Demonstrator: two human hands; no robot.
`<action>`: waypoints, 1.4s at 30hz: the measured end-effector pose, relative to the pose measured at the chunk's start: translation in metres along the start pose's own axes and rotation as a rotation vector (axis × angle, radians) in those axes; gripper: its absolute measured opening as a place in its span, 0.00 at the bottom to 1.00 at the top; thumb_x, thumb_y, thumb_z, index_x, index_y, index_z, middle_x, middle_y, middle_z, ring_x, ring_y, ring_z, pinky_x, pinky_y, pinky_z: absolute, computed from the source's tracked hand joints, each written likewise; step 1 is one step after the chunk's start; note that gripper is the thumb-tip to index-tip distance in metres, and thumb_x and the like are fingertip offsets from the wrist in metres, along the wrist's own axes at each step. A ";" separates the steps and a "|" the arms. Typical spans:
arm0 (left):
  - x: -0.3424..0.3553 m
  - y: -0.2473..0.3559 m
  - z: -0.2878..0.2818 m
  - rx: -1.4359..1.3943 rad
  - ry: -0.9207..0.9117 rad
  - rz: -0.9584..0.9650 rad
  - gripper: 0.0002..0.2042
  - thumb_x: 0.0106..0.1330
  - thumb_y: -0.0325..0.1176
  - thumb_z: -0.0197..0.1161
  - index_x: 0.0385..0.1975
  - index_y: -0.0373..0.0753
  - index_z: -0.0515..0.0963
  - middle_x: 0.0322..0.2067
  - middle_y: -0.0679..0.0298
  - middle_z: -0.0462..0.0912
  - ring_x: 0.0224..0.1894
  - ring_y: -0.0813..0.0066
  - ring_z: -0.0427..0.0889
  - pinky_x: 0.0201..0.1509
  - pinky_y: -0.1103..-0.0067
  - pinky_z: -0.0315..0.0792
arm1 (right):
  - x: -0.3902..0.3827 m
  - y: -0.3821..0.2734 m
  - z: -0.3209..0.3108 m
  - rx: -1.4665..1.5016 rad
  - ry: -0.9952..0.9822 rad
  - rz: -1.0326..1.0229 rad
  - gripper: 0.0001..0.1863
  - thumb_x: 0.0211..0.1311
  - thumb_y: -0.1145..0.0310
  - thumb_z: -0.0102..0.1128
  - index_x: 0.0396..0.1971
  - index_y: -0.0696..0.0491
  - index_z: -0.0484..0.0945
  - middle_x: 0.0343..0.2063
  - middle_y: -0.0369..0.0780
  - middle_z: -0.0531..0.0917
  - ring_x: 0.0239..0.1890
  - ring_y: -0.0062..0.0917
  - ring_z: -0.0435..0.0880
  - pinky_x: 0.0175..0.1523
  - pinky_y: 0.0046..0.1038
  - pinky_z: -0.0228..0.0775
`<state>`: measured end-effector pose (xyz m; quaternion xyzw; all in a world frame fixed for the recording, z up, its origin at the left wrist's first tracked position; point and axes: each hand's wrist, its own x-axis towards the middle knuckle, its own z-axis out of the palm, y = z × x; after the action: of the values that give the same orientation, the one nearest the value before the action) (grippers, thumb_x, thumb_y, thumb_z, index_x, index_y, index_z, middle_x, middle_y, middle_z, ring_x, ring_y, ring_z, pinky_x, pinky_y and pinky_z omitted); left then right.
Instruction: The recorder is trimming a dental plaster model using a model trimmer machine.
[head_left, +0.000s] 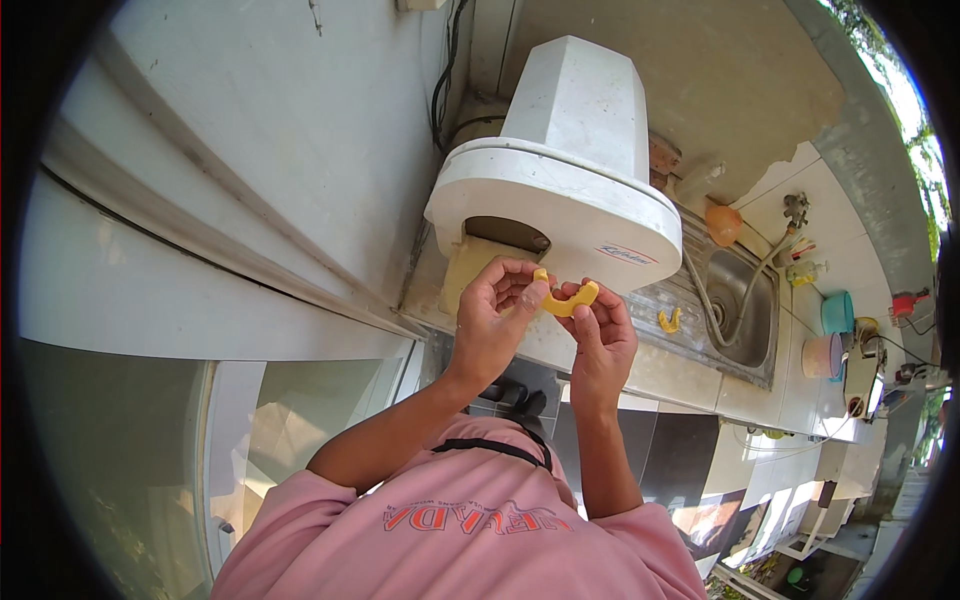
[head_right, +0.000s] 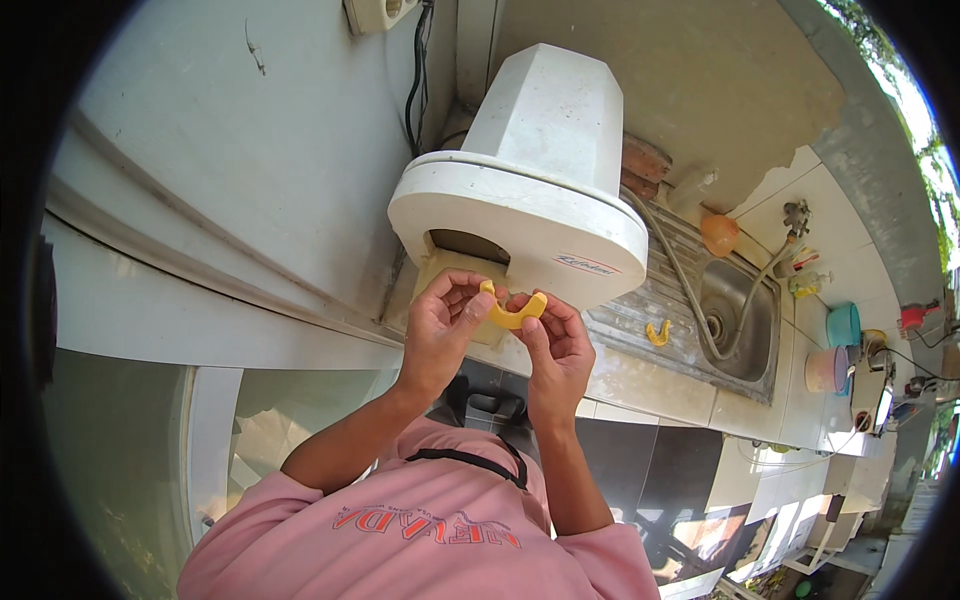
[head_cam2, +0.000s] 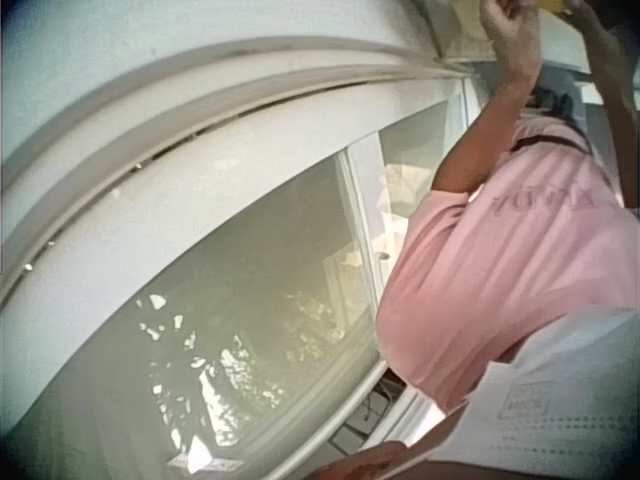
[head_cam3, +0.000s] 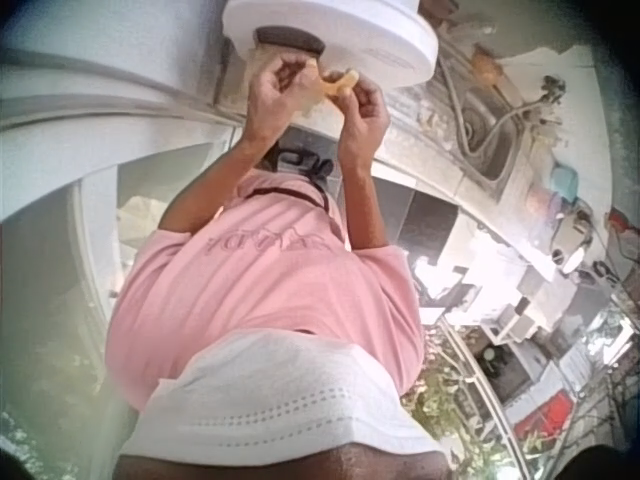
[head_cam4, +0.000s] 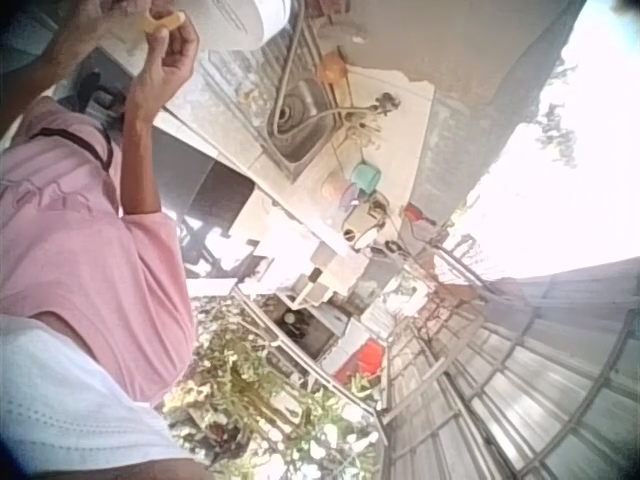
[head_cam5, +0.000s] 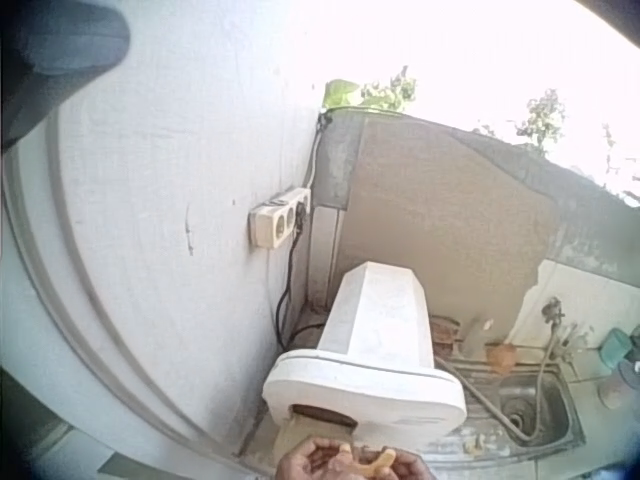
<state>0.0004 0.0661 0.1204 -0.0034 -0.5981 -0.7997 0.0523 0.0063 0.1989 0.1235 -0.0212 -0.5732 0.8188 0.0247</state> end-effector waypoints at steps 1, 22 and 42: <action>0.003 -0.001 0.003 -0.020 0.022 -0.039 0.15 0.66 0.32 0.57 0.48 0.32 0.70 0.41 0.57 0.79 0.44 0.75 0.78 0.53 0.79 0.69 | 0.000 0.000 -0.011 0.000 0.010 0.000 0.16 0.62 0.73 0.56 0.48 0.62 0.70 0.42 0.44 0.80 0.45 0.24 0.79 0.51 0.24 0.73; 0.150 0.061 -0.081 0.508 0.327 0.156 0.11 0.67 0.33 0.54 0.43 0.34 0.76 0.39 0.61 0.82 0.37 0.81 0.78 0.45 0.82 0.71 | -0.015 0.053 -0.260 -1.501 -0.062 -0.414 0.21 0.52 0.69 0.63 0.49 0.50 0.75 0.40 0.40 0.79 0.45 0.35 0.77 0.46 0.32 0.74; 0.218 -0.022 -0.143 0.177 -0.120 -0.163 0.24 0.63 0.50 0.60 0.46 0.33 0.77 0.39 0.61 0.81 0.38 0.74 0.80 0.44 0.80 0.73 | -0.293 0.159 -0.350 -1.146 0.447 0.550 0.10 0.57 0.72 0.56 0.38 0.59 0.80 0.30 0.45 0.84 0.32 0.31 0.85 0.39 0.27 0.75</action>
<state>-0.2104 -0.0823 0.0733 0.0021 -0.6666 -0.7438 -0.0488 0.3181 0.4535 -0.1440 -0.3452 -0.8719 0.3375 -0.0820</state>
